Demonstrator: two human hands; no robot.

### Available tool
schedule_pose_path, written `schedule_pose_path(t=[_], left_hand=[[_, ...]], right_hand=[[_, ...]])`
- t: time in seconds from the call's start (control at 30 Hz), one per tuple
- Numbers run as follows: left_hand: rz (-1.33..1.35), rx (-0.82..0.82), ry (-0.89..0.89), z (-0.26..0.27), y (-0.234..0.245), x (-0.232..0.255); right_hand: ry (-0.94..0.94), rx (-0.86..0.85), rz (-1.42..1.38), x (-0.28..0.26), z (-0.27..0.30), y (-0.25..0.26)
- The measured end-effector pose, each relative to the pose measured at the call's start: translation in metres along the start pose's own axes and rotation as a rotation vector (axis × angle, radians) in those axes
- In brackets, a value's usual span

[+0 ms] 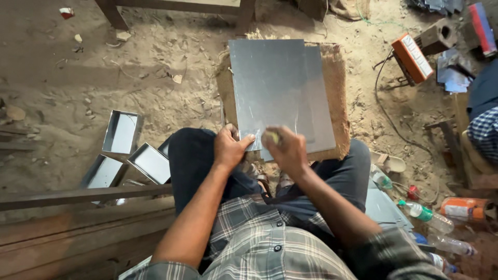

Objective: The person sits on the ground and uses a small round polishing tool to rub the surface of a rectangular metal sheet. They repeatedly rub the surface, flip the sheet, and continue polishing different areas.

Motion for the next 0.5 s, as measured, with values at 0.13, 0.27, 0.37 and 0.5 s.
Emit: schedule_pose_path(t=[0.13,0.27,0.37,0.5], left_hand=[[0.082,-0.001,0.004,0.002,0.006,-0.007],[0.035,-0.001,0.040,0.005,0.002,-0.010],[0.009,0.014,0.016,0.003,0.004,-0.002],[0.053,-0.009,0.026,0.004,0.003,-0.005]], right_hand=[[-0.014,-0.046,-0.079,0.000,0.000,-0.008],[-0.022,0.044,-0.053,0.002,-0.001,-0.003],[-0.012,0.041,-0.070,-0.007,0.003,0.000],[0.058,0.025,-0.076,-0.013,0.010,0.002]])
Point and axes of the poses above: each hand's wrist, its own z-axis away from the middle knuckle, its own y-axis out of the back of the hand, x = y × z, the point moved 8 cm from there along -z, towards the middle knuckle, and after that the axes turned 12 degrees about z, right-handed, at the moved point
